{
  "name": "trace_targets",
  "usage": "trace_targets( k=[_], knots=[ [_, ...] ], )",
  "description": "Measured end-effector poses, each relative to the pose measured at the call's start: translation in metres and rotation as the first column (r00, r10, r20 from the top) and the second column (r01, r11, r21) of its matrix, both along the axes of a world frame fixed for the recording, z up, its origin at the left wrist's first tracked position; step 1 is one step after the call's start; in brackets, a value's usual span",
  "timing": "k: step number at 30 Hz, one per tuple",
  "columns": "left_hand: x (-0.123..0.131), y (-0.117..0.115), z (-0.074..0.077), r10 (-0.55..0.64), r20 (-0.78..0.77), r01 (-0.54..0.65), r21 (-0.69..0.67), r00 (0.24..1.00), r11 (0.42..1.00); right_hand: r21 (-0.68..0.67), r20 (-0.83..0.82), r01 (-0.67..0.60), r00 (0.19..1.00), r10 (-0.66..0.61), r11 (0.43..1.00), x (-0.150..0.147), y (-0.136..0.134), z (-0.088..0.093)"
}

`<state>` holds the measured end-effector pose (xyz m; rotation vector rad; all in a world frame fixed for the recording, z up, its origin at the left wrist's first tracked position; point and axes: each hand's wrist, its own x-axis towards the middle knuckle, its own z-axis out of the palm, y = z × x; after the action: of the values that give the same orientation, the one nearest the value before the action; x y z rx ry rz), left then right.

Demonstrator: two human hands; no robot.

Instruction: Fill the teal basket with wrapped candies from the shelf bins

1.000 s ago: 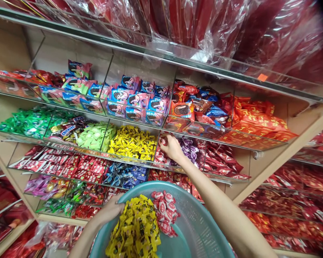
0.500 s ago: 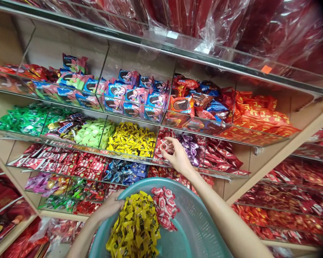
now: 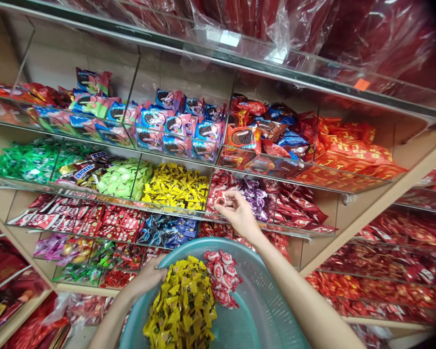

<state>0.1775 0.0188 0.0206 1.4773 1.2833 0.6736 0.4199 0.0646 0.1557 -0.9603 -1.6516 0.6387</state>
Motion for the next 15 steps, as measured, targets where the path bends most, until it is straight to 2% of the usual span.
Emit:
trace_targets(
  k=[10, 15],
  knots=[
    [-0.004, 0.004, -0.014, -0.007, 0.007, 0.006, 0.06, 1.0, 0.998, -0.02, -0.048, -0.005, 0.999, 0.005, 1.0, 0.013, 0.008, -0.003],
    [-0.006, 0.008, -0.02, -0.014, -0.005, 0.015, 0.07, 1.0, 0.997, -0.088, -0.125, -0.037, 0.992, 0.026, 0.995, 0.006, -0.001, -0.008]
  ],
)
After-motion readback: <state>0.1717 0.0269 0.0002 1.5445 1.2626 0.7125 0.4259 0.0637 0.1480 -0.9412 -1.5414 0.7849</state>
